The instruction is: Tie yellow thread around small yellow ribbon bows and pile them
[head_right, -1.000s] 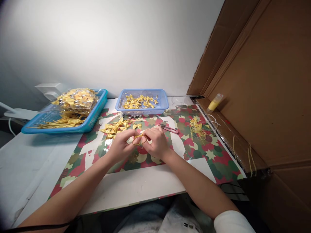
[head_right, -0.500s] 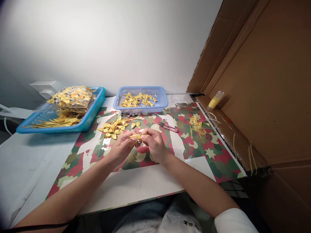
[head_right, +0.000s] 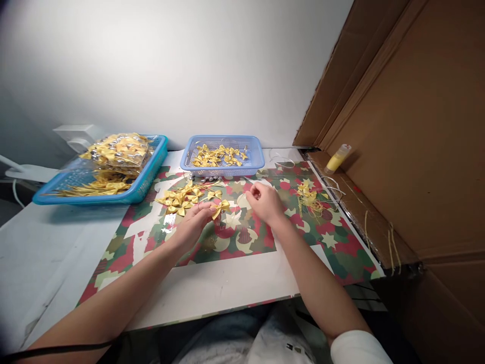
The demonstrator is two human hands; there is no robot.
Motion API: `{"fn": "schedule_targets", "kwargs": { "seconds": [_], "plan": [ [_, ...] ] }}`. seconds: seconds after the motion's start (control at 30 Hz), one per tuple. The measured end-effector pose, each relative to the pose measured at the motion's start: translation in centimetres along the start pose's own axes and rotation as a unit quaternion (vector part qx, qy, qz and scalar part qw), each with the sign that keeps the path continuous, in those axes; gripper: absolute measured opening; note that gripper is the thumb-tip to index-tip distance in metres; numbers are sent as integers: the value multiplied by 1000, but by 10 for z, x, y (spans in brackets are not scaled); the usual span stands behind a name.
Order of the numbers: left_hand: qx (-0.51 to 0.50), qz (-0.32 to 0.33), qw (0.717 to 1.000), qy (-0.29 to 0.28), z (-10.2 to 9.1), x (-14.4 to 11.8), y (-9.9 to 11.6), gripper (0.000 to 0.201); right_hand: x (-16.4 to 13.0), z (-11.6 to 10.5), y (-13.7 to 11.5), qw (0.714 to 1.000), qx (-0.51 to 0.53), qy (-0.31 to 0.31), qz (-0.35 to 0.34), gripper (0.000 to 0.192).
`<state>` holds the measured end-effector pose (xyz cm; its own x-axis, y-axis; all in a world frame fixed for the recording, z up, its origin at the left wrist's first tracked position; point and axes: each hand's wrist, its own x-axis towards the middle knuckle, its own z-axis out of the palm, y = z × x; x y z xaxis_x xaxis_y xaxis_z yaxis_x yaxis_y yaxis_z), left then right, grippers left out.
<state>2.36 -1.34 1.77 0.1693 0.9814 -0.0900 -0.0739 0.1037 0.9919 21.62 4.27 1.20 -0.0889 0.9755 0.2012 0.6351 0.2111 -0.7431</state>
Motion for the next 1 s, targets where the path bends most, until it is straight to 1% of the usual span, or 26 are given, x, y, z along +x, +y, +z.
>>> {"fn": "schedule_targets", "kwargs": {
  "seconds": [0.03, 0.1, 0.17, 0.2, 0.3, 0.4, 0.47, 0.53, 0.6, 0.67, 0.77, 0.8, 0.83, 0.9, 0.93, 1.0],
  "plan": [
    [9, 4, 1000, 1, 0, 0, 1, 28, 3, -5, 6, 995, -95, 7, 20, 20],
    [30, 16, 999, -2, -1, 0, 2, 29, 8, -14, 16, 973, -221, -17, 63, 26],
    [52, 34, 998, -2, -1, -1, 4, 30, 10, -22, 21, 953, -283, -47, 93, 32],
    [63, 44, 997, -2, -1, -1, 4, 31, 10, -24, 22, 947, -298, -61, 103, 31],
    [97, 74, 993, 4, 0, -1, 4, 32, 9, -25, 21, 935, -322, -98, 109, 22],
    [127, 87, 987, 33, 0, 0, 1, 33, 8, -20, 18, 934, -323, -114, 101, 20],
    [140, 86, 985, 54, -1, 2, -3, 32, 7, -17, 15, 941, -303, -106, 104, 18],
    [145, 80, 984, 65, -2, 3, -6, 32, 5, -16, 11, 961, -238, -98, 100, 14],
    [147, 74, 984, 70, -2, 4, -8, 32, 2, -18, 6, 984, -134, -99, 57, 13],
    [154, 73, 982, 77, -3, 5, -9, 32, -3, -20, 0, 997, -27, -74, -18, 17],
    [169, 76, 979, 88, -4, 5, -10, 32, -14, -22, -10, 990, 72, -5, -125, 32],
    [172, 78, 978, 91, -4, 5, -10, 32, -17, -22, -13, 984, 83, -4, -158, 37],
    [174, 79, 977, 92, -4, 6, -11, 32, -20, -21, -16, 978, 81, -18, -190, 41],
    [176, 84, 977, 90, -4, 6, -13, 33, -25, -18, -21, 970, 34, -56, -234, 42],
    [179, 88, 976, 88, -4, 7, -14, 33, -26, -15, -23, 967, 2, -65, -244, 39],
    [188, 97, 973, 87, -4, 7, -16, 34, -27, -11, -25, 966, -57, -63, -245, 33]
  ]
}}
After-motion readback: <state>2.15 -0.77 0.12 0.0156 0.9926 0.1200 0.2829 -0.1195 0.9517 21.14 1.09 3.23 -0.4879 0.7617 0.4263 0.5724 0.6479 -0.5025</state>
